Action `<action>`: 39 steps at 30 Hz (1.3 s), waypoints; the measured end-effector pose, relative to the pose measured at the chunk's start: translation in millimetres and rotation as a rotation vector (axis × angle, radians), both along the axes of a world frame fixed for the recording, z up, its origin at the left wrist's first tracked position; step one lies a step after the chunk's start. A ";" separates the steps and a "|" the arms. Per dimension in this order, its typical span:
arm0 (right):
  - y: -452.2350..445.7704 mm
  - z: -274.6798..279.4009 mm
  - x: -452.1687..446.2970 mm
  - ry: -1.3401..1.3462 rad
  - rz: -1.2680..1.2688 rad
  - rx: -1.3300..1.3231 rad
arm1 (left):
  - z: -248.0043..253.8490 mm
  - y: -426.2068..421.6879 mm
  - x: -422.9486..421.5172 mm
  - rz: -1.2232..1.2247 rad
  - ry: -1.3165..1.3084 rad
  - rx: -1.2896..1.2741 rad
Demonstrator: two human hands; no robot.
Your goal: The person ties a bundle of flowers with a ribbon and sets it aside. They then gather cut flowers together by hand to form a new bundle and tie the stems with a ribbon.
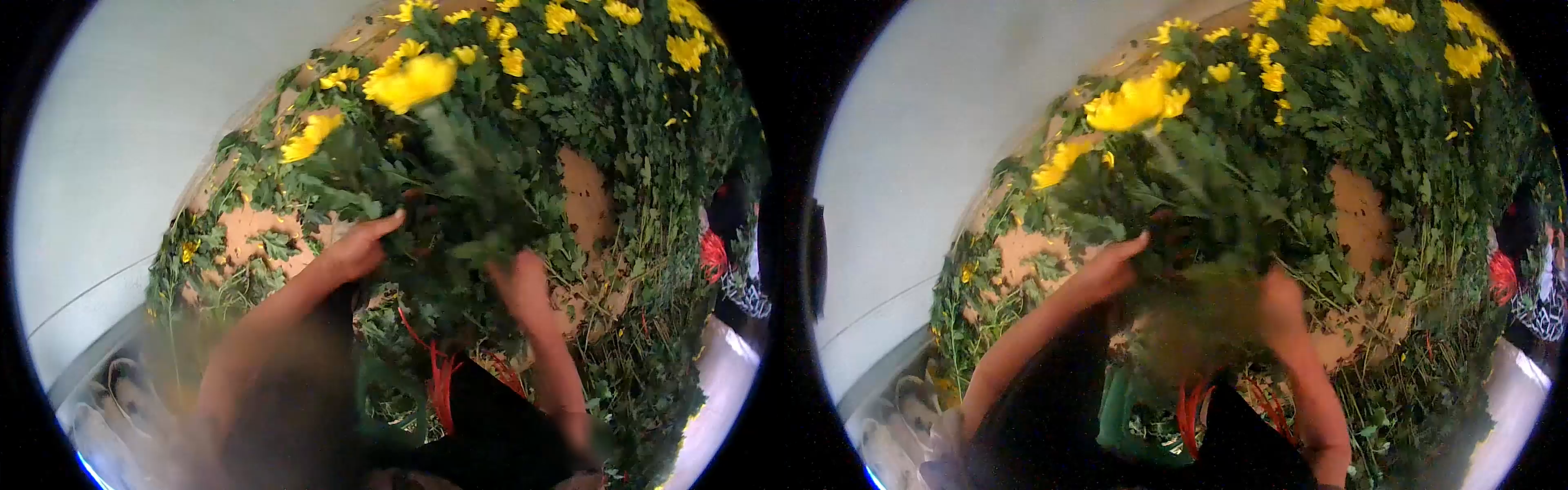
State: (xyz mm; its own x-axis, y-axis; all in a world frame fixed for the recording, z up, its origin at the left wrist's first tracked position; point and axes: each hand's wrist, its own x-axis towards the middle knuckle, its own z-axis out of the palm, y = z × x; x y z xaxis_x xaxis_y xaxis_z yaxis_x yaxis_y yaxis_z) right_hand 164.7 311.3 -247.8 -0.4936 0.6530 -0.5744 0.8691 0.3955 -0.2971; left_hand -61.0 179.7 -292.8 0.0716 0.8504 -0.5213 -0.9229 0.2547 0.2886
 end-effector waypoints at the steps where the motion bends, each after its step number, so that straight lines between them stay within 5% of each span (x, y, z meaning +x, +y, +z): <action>1: -14.8 -2.4 -17.9 0.112 -0.006 -0.090 | -2.9 -1.5 0.6 0.015 0.000 -0.004; 6: -70.5 -58.3 -23.5 0.296 0.019 -0.208 | -32.6 -13.3 3.9 -0.155 -0.074 -0.163; 8: -75.0 -60.4 -18.6 0.179 0.096 -0.232 | -33.2 -13.7 2.6 -0.188 -0.111 -0.157; 15: -26.4 -4.5 -46.3 0.146 0.252 -0.213 | -22.7 -8.0 2.2 -0.211 -0.024 -0.110; 17: 20.1 -18.6 -35.9 0.452 0.099 0.391 | -30.6 -12.8 -3.5 -0.206 0.003 -0.190; 19: 61.8 -36.7 -34.1 0.255 0.115 0.817 | -53.5 -16.8 -1.2 -0.110 -0.091 -0.237; 23: 90.8 -59.9 -1.4 0.317 0.183 0.575 | -41.1 -17.3 -5.3 0.048 0.013 -0.290; 25: 92.2 -6.0 -15.8 0.394 0.139 0.842 | -37.1 -22.8 -11.1 -0.005 0.048 -0.323; 27: 93.2 14.3 -18.3 0.328 -0.167 0.595 | -32.3 -23.6 -16.0 -0.067 0.093 -0.337; 29: 72.9 23.1 -29.4 0.249 -0.154 0.591 | -27.8 -20.7 -14.2 -0.057 -0.003 -0.187; 33: 1.5 -12.3 -37.1 0.221 0.060 0.005 | -27.7 -13.5 -7.9 0.006 0.018 -0.253; 39: -80.9 -38.9 -80.5 0.112 0.164 -0.244 | -41.3 -51.8 -18.5 -0.013 -0.006 -0.173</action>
State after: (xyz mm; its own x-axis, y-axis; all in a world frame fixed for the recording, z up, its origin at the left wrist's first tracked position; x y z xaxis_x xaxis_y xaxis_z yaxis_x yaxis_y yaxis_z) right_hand 84.2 230.4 -286.6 -0.6497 0.4091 -0.6408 0.7563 0.4330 -0.4904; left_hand -79.5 127.9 -334.1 0.0855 0.7472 -0.6590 -0.9208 0.3118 0.2342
